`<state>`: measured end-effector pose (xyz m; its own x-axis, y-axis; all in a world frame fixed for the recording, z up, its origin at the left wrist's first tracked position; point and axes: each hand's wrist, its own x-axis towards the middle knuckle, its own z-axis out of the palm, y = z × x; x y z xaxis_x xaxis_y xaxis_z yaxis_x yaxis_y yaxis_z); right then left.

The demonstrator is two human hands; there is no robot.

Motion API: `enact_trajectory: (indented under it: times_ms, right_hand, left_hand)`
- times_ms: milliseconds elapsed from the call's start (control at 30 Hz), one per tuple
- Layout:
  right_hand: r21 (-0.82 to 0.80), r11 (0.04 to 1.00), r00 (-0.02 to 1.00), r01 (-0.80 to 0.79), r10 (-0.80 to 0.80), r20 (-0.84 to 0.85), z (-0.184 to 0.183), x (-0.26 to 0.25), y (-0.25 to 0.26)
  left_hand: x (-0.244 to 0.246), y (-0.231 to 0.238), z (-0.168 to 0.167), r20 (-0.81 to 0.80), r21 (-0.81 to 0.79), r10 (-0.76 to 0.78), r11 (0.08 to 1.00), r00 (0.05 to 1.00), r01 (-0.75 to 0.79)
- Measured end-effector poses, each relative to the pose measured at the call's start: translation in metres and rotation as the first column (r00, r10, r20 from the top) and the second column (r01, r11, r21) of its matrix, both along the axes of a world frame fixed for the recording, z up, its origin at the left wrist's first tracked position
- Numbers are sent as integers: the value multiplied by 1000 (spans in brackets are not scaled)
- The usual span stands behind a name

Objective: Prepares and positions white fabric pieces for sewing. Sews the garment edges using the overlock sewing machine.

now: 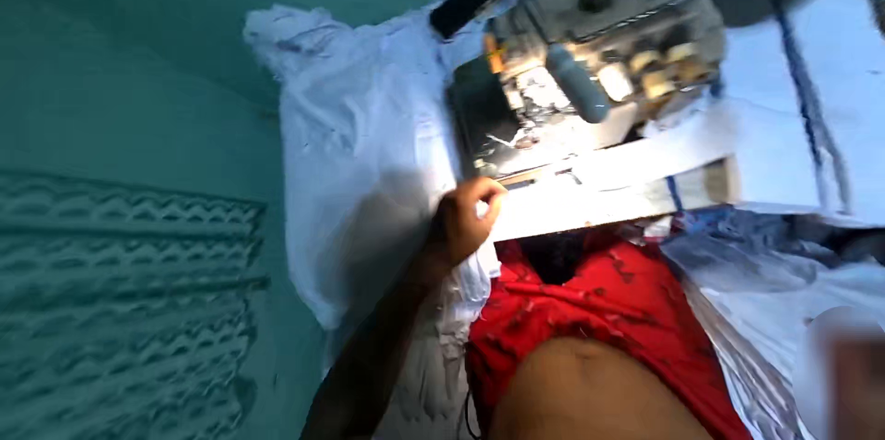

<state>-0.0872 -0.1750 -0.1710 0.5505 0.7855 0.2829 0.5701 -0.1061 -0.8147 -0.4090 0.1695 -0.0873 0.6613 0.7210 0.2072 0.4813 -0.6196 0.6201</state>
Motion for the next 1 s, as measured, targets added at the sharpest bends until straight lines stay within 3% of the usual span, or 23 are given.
enact_trajectory:
  times_ms: [67, 133, 200, 267, 400, 500, 567, 600, 667, 700, 767, 900, 933, 1000]
  right_hand:
    - [97, 969, 974, -225, 221, 55, 1, -29, 68]
    - [157, 911, 924, -381, 378, 53, 6, -63, 128]
    - [182, 845, 862, -503, 505, 38, 13, -99, 179]
    - [168, 803, 813, -572, 582, -13, 18, -137, 216]
    - [137, 663, 589, -736, 727, -352, 40, -204, 266]
    - [207, 588, 304, -782, 650, -696, 65, -260, 297]
    - [220, 592, 170, -776, 531, -830, 76, -295, 321]
    - [191, 620, 187, -761, 492, -850, 82, -310, 334]
    - [103, 694, 377, -712, 502, -779, 86, -332, 357]
    - [78, 721, 479, -688, 533, -698, 88, -340, 364]
    - [73, 720, 576, -690, 608, -546, 95, -350, 368]
    - [-8, 545, 510, -838, 778, -367, 121, -352, 369]
    - [-11, 522, 495, -853, 801, -335, 127, -350, 373]
    - [50, 543, 507, -838, 809, -298, 149, -335, 382]
  left_hand:
    - [-43, 29, 6, -111, 139, 293, 951, 949, -278]
    - [-78, 42, 2, -303, 139, 420, 908, 856, -396]
    - [-102, 37, -10, -394, 113, 337, 941, 855, -319]
    - [-118, 23, -7, -345, 75, 203, 979, 916, -189]
    - [-150, -11, 32, -76, 198, 317, 934, 945, -298]
    - [-166, -46, 61, -118, 263, 244, 942, 963, -207]
    - [-174, -64, 63, -152, 178, 93, 982, 984, -65]
    - [-178, -68, 61, -125, 99, 33, 995, 992, -21]
    - [-191, -60, 59, -70, -16, 79, 997, 994, -80]
    - [-196, -49, 60, -81, 9, 194, 981, 978, -194]
    - [-198, -9, 57, -182, 108, 442, 897, 878, -429]
    - [-225, 85, 21, -447, 184, 520, 850, 728, -494]
    - [-237, 105, 25, -493, 187, 526, 842, 694, -505]
    - [-263, 145, 69, -487, 197, 594, 789, 640, -583]
